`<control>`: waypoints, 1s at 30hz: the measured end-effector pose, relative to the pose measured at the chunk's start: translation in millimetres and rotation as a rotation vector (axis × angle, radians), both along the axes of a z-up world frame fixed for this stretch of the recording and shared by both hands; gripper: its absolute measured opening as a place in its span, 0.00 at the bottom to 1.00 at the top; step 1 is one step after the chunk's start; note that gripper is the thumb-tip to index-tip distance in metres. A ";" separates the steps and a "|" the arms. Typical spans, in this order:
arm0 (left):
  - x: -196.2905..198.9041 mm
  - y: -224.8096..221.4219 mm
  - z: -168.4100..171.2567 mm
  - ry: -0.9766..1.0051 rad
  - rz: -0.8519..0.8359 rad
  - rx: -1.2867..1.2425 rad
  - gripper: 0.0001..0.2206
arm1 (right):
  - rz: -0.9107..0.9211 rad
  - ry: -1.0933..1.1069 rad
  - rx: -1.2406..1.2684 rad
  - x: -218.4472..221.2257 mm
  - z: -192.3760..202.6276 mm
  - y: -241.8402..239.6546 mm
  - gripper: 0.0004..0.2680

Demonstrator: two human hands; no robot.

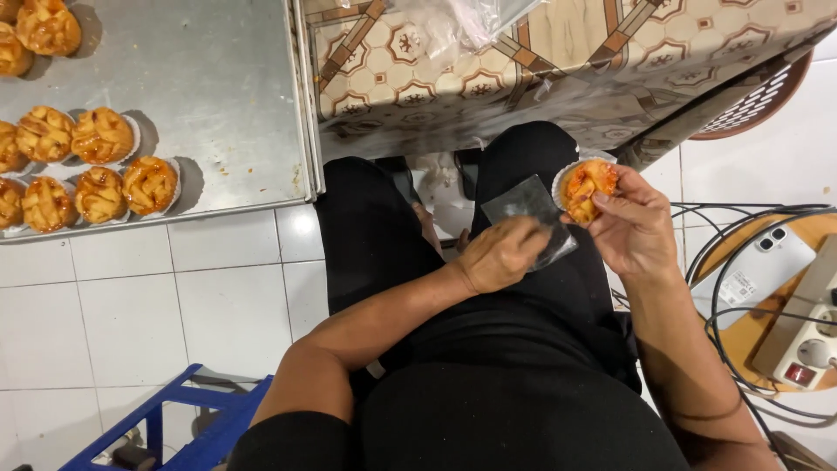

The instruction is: The person picks up individual tarts from a metal tray by hand and places each into a small clear plastic bag before setting them aside on a table.

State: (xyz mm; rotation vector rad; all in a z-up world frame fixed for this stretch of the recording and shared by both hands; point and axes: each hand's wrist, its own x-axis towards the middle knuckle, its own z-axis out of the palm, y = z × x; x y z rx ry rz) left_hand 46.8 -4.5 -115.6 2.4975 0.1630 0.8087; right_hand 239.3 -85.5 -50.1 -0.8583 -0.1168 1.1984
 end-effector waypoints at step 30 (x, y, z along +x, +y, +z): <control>-16.9 37.0 48.0 0.224 0.019 -0.346 0.04 | 0.038 -0.259 -0.021 -4.7 20.2 15.8 0.13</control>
